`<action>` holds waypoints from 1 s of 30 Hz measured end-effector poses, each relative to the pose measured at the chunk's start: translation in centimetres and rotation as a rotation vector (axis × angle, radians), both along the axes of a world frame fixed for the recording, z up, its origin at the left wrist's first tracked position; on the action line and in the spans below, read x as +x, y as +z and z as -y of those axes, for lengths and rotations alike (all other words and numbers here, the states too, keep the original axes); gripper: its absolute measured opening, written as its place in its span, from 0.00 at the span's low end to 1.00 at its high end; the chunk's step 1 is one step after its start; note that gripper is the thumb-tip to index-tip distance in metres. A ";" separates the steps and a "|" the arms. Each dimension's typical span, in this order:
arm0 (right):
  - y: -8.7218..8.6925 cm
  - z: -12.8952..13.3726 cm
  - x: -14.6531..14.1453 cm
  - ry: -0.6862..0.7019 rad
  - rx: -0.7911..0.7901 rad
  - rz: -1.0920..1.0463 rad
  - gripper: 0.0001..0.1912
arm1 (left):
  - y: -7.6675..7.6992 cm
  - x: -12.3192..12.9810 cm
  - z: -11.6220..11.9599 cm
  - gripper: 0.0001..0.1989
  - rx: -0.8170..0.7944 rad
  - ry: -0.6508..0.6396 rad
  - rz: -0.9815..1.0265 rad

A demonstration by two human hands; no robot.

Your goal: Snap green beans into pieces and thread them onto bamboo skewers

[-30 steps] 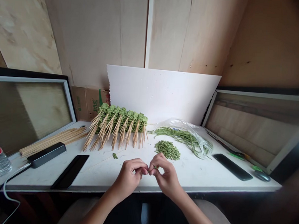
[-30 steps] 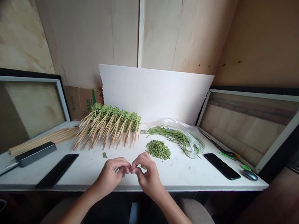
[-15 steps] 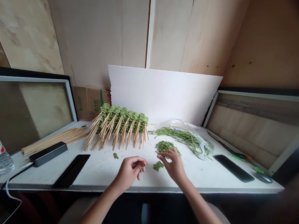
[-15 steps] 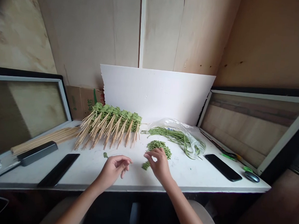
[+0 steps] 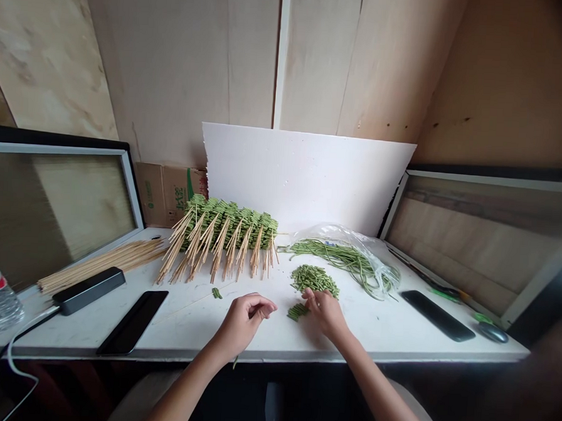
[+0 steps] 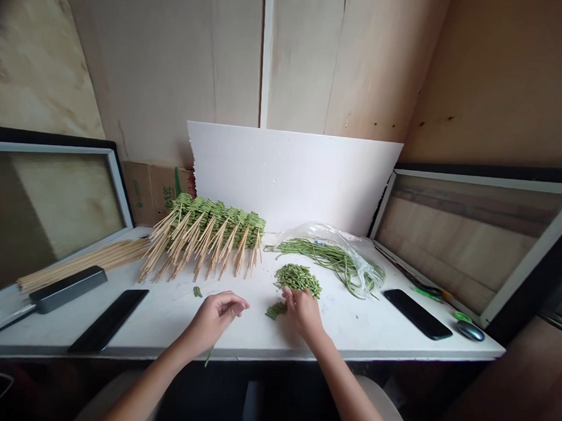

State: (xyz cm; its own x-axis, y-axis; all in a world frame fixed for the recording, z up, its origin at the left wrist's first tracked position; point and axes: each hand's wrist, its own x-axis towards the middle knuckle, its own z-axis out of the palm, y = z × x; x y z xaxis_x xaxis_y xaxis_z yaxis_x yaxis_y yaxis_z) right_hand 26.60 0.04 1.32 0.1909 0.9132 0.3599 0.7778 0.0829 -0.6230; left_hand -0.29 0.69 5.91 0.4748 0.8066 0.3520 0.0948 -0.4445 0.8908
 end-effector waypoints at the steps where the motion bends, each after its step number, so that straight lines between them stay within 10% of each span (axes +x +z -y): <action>1: 0.1 0.0 0.1 0.023 -0.039 -0.050 0.36 | 0.0 -0.1 -0.1 0.20 0.025 0.010 -0.008; 8: 1.3 0.4 -0.7 0.097 -0.019 -0.144 0.38 | -0.2 -0.1 -0.2 0.18 -0.022 0.007 -0.001; 16: 5.5 3.7 -5.4 0.502 0.088 -0.194 0.20 | -0.3 0.3 0.0 0.20 -0.149 -0.063 0.062; 30: 6.4 4.6 -6.5 0.481 0.440 -0.090 0.03 | 1.4 -0.2 0.7 0.12 -0.010 0.014 -0.032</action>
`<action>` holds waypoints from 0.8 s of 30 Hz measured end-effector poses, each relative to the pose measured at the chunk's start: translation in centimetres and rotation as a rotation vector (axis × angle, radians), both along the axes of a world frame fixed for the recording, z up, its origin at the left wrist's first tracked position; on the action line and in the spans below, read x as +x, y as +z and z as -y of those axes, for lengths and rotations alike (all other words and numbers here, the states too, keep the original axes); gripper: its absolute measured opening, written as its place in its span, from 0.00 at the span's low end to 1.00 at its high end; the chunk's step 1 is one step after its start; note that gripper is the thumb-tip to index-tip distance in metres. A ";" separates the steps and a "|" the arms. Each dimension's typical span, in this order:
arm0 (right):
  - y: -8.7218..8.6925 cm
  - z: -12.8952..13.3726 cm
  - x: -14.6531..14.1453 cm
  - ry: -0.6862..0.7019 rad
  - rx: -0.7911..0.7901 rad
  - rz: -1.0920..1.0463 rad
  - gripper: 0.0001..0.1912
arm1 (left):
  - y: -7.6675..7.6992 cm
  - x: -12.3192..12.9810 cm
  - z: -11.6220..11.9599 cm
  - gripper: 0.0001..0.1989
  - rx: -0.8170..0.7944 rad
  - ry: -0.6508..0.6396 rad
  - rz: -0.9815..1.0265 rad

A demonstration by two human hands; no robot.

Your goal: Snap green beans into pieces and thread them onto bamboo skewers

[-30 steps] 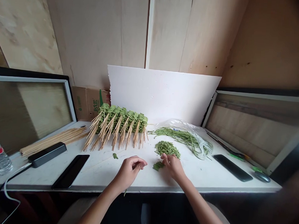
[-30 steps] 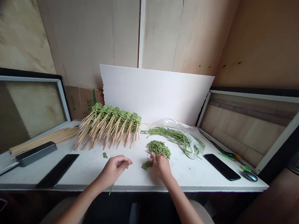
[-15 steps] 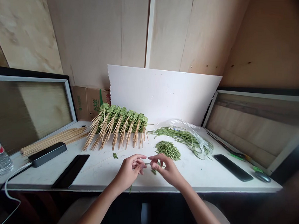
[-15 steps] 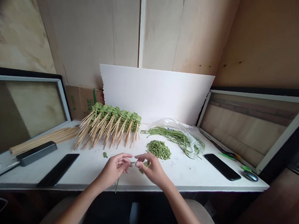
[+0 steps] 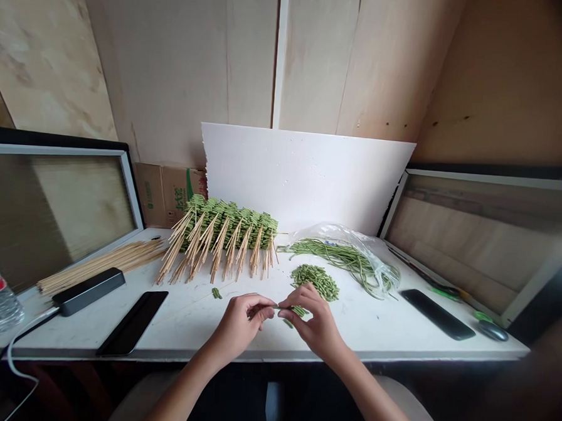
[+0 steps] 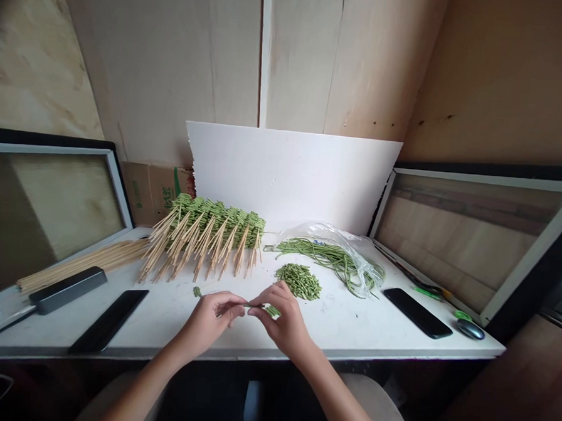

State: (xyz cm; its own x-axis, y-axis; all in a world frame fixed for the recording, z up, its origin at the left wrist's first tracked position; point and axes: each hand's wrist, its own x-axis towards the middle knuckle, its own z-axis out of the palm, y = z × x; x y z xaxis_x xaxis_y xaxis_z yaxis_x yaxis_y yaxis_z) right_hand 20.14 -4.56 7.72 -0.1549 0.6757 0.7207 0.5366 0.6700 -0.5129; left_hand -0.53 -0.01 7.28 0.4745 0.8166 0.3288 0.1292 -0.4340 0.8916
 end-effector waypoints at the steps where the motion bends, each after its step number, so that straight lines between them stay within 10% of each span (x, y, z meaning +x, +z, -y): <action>1: 0.1 0.2 -0.2 0.003 0.012 0.008 0.02 | 0.2 0.0 0.2 0.12 0.034 0.001 -0.001; 11: 0.7 1.4 -1.4 0.049 0.012 -0.005 0.08 | 0.9 0.3 1.9 0.16 0.198 -0.053 -0.042; 20: -0.3 0.8 -1.7 0.302 -0.335 -0.483 0.15 | -0.2 1.1 1.6 0.16 0.053 -0.145 0.176; 24: -0.7 -0.5 0.1 0.073 -0.305 -0.376 0.14 | -0.7 0.5 0.0 0.20 -0.054 -0.130 0.151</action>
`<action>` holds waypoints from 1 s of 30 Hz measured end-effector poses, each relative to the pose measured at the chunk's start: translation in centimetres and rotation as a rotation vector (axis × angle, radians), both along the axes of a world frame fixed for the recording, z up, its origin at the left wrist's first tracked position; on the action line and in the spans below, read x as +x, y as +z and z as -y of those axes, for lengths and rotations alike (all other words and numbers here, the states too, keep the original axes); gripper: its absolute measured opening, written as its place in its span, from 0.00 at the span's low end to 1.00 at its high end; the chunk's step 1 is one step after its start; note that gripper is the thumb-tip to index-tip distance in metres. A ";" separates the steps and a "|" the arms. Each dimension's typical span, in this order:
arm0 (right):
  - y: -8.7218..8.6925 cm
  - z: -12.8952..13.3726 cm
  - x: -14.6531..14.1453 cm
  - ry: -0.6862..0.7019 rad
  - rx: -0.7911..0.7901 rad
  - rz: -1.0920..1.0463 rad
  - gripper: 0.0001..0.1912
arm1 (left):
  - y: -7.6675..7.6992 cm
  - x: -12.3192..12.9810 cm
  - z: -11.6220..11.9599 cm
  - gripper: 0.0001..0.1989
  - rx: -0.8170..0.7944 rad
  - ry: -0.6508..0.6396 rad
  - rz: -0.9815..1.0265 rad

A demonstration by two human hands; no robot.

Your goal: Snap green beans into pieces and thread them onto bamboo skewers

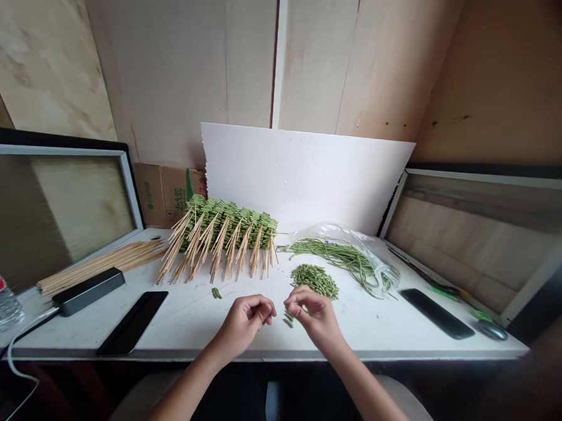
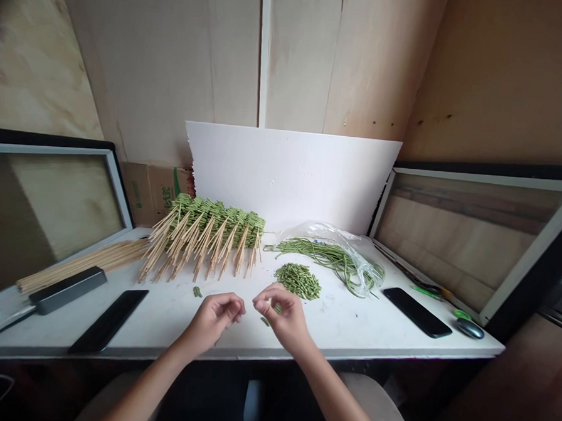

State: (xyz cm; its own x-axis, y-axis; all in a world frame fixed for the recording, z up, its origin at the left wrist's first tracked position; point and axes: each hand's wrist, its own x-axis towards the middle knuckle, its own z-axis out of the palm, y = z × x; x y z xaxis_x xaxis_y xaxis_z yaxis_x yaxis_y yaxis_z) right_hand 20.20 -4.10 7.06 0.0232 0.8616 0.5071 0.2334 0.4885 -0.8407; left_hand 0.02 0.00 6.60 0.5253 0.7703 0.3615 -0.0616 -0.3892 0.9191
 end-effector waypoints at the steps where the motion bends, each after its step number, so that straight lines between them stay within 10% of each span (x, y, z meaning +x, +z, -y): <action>1: -0.3 -0.5 0.7 -0.110 0.014 0.099 0.15 | -0.1 -0.2 -0.3 0.21 -0.012 0.021 -0.016; 5: -3.1 -2.7 3.6 -0.428 0.011 0.432 0.21 | -0.2 -0.7 -0.8 0.21 0.075 0.134 -0.099; 12: -6.8 -4.0 4.7 -0.483 0.022 0.628 0.26 | -0.6 -0.1 -0.4 0.18 0.139 0.165 -0.183; 20: -4.1 -3.2 4.0 -0.408 -0.056 0.433 0.31 | -0.9 -0.2 -0.6 0.18 0.022 0.137 -0.173; 26: -0.8 -0.6 0.9 0.016 0.035 0.362 0.17 | -1.6 0.1 -0.7 0.20 0.043 0.091 -0.100; 30: -0.4 -0.1 0.2 -0.015 0.135 0.335 0.12 | -1.1 0.1 -0.4 0.18 0.084 0.133 -0.124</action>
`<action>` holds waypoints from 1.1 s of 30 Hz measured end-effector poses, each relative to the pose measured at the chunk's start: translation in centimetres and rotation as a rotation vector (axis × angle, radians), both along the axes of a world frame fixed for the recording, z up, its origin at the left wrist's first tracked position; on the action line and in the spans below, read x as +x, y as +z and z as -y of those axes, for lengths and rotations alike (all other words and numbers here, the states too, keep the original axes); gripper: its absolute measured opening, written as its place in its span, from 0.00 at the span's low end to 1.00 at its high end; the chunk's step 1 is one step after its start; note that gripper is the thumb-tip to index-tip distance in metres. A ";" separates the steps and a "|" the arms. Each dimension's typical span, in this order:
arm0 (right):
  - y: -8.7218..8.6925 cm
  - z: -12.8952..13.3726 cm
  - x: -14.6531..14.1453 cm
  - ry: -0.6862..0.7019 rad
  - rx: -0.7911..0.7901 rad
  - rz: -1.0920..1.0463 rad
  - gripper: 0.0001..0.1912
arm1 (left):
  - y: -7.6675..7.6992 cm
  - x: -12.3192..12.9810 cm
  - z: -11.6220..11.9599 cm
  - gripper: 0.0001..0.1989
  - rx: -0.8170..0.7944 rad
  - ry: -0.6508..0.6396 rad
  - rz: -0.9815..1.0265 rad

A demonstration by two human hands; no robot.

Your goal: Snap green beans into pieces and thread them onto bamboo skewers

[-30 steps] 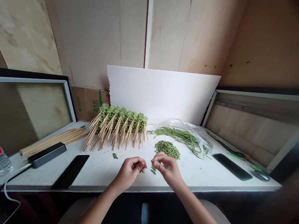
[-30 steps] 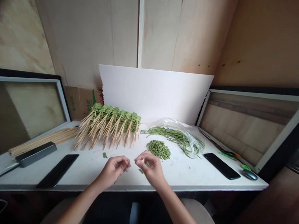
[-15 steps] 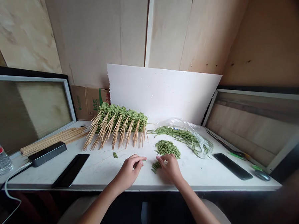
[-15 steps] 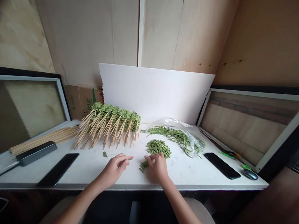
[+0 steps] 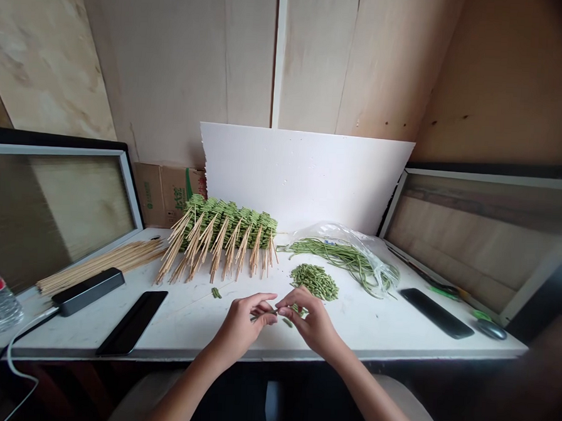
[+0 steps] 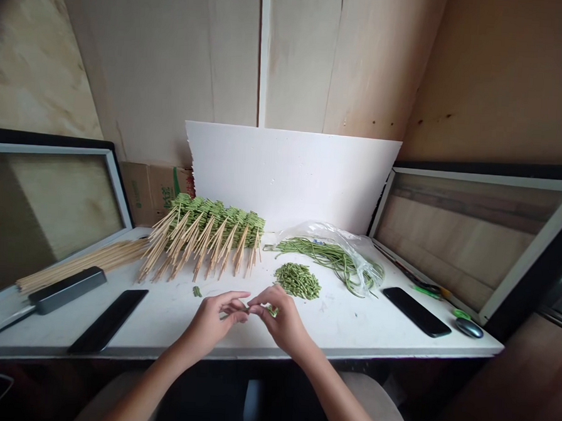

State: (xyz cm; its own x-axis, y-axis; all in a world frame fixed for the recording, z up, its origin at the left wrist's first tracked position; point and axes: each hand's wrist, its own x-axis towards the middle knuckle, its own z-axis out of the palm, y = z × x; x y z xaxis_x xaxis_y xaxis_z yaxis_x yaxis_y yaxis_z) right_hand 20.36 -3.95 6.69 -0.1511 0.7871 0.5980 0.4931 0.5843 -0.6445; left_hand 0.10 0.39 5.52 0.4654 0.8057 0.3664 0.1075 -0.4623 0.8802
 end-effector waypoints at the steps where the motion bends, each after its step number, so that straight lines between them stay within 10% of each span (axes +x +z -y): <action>1: 0.0 0.0 0.1 -0.019 0.019 -0.014 0.12 | 0.3 -0.1 0.1 0.15 0.007 0.020 -0.013; 14: 0.9 1.1 -1.0 0.055 0.075 -0.021 0.13 | 1.8 -0.2 1.6 0.13 0.249 -0.037 -0.092; 25: -0.7 -0.1 -0.5 0.289 -0.212 -0.353 0.21 | 1.6 0.0 1.9 0.13 0.023 -0.193 0.044; 33: -4.6 -3.6 4.9 -0.328 -0.045 0.111 0.21 | 0.3 0.6 0.6 0.20 -0.221 -0.135 0.132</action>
